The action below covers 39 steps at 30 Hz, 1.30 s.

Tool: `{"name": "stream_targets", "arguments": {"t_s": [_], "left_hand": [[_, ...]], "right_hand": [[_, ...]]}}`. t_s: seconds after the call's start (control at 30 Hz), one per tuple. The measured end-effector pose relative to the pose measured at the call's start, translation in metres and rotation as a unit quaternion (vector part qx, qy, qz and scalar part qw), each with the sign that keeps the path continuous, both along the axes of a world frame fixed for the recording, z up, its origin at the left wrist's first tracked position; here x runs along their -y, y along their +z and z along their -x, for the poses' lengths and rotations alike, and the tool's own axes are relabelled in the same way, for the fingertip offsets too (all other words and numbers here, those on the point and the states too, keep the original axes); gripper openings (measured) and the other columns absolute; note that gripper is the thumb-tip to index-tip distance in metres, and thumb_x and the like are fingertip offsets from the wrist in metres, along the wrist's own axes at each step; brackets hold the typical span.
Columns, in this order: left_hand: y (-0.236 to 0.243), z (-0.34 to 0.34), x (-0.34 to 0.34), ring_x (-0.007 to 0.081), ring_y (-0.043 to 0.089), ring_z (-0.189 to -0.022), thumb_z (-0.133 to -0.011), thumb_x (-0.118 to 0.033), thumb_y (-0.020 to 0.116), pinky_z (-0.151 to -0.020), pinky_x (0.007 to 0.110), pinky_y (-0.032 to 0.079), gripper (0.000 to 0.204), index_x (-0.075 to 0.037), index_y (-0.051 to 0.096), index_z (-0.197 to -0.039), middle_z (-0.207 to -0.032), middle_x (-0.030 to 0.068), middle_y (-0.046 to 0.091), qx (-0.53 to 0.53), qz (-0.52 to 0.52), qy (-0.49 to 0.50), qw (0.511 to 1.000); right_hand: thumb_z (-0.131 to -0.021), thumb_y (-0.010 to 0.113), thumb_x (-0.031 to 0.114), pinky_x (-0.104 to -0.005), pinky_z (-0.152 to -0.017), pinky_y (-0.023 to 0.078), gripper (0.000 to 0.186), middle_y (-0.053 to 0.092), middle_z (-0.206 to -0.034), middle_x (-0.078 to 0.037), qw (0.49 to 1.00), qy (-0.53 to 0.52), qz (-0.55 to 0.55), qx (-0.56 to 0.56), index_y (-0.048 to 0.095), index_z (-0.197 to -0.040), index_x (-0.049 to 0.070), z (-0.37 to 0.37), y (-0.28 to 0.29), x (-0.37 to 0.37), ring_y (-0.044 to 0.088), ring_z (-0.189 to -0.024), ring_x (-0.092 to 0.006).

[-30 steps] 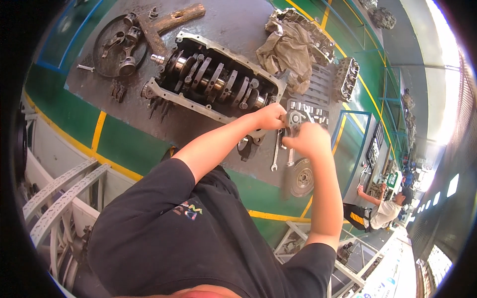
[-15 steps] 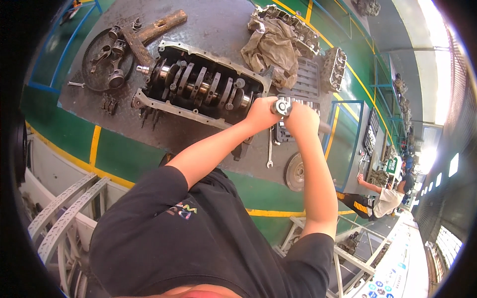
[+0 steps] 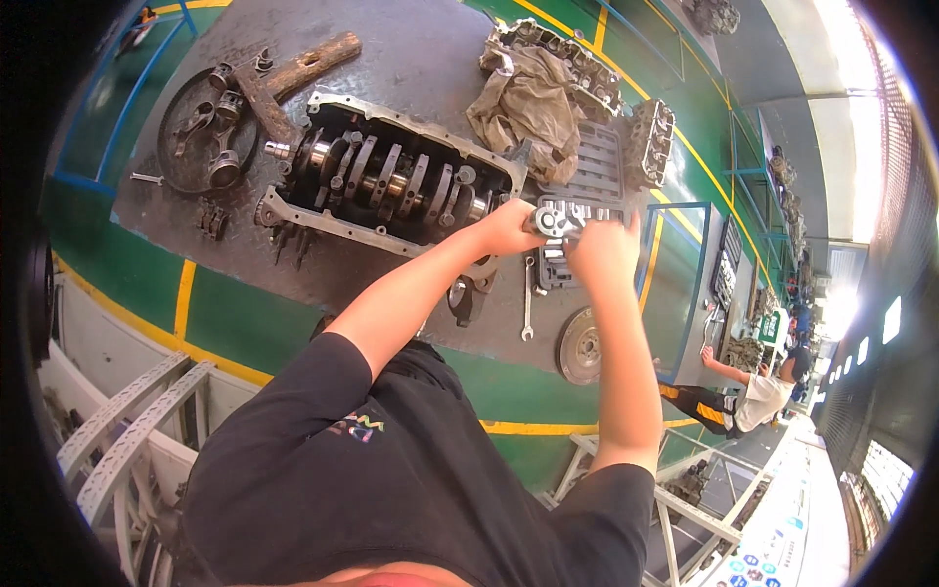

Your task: Using a socket wrench and ratchet to tighten or loosen bolts on an engine crankshaft and bearing caps.

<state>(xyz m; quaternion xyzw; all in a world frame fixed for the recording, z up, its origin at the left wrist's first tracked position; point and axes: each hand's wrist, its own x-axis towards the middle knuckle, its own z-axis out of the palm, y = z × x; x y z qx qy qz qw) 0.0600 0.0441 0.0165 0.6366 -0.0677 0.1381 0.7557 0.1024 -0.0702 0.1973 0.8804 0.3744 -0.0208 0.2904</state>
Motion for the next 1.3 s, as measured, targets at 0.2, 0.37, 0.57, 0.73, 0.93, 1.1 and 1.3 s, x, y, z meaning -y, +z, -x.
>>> {"name": "stream_targets", "arguments": {"t_s": [0.2,0.37,0.57,0.73,0.93,1.1,1.3], "left_hand": [[-0.008,0.003,0.003,0.0171,0.049,-0.056,-0.074,-0.017,0.073,-0.057,0.035,0.046,0.021,0.002,0.064,-0.080,-0.063,0.0140,0.060,0.015,-0.069,-0.005,0.997],[-0.003,0.004,-0.001,0.0107,0.049,-0.061,-0.074,-0.012,0.070,-0.060,0.033,0.046,0.019,0.002,0.066,-0.086,-0.065,0.0116,0.062,0.048,-0.049,-0.007,0.998],[-0.005,0.003,-0.004,0.0085,0.046,-0.062,-0.075,-0.014,0.071,-0.056,0.034,0.043,0.019,0.003,0.062,-0.077,-0.061,0.0088,0.056,0.005,-0.025,-0.017,1.000],[-0.009,-0.001,-0.001,0.0086,0.044,-0.061,-0.074,-0.011,0.068,-0.057,0.034,0.041,0.017,0.003,0.059,-0.077,-0.060,0.0052,0.052,0.006,-0.061,-0.018,0.998],[-0.020,0.002,-0.004,0.0106,0.039,-0.056,-0.075,-0.013,0.071,-0.052,0.034,0.039,0.023,0.003,0.056,-0.069,-0.055,0.0074,0.049,0.051,-0.029,-0.007,0.998],[-0.025,-0.003,0.005,0.0175,0.060,-0.057,-0.072,-0.011,0.071,-0.056,0.036,0.049,0.011,-0.001,0.067,-0.072,-0.064,0.0158,0.064,0.062,-0.107,0.034,0.992],[-0.023,-0.003,0.002,0.0146,0.047,-0.049,-0.065,-0.013,0.070,-0.050,0.037,0.041,0.020,0.003,0.058,-0.063,-0.054,0.0177,0.051,0.052,-0.091,0.011,0.994]], "right_hand": [[-0.061,0.080,0.037,-0.0430,-0.100,0.047,0.044,0.072,-0.101,-0.012,0.967,-0.109,-0.013,-0.230,0.075,-0.097,0.013,-0.007,0.002,0.012,0.067,-0.104,-0.0290],[-0.073,0.071,0.025,-0.0607,-0.114,0.025,0.025,0.069,-0.111,-0.011,0.982,0.093,-0.167,0.007,0.071,-0.091,0.008,-0.008,-0.008,-0.003,0.061,-0.115,-0.0310],[-0.068,0.077,0.044,-0.0420,-0.077,0.055,0.041,0.068,-0.074,-0.019,0.959,-0.092,-0.043,-0.263,0.072,-0.077,0.004,0.007,-0.004,0.009,0.069,-0.080,-0.0341],[-0.071,0.071,0.012,-0.0555,-0.116,0.025,0.028,0.068,-0.112,-0.008,0.973,0.136,-0.166,-0.082,0.071,-0.099,0.011,-0.025,-0.008,-0.025,0.054,-0.125,-0.0270],[-0.072,0.076,0.039,-0.0464,-0.107,0.039,0.033,0.073,-0.091,-0.012,0.967,-0.094,0.064,-0.228,0.076,-0.094,0.014,0.008,0.004,0.009,0.070,-0.090,-0.0276],[-0.067,0.076,0.027,-0.0501,-0.110,0.036,0.036,0.072,-0.094,-0.009,0.985,0.024,-0.168,-0.008,0.071,-0.097,0.008,-0.026,-0.013,0.009,0.066,-0.104,-0.0261],[-0.088,0.058,0.051,-0.0488,-0.080,0.053,0.050,0.071,-0.083,-0.020,0.986,-0.013,-0.003,-0.166,0.074,-0.076,0.005,0.004,-0.027,0.027,0.069,-0.084,-0.0362]]}}
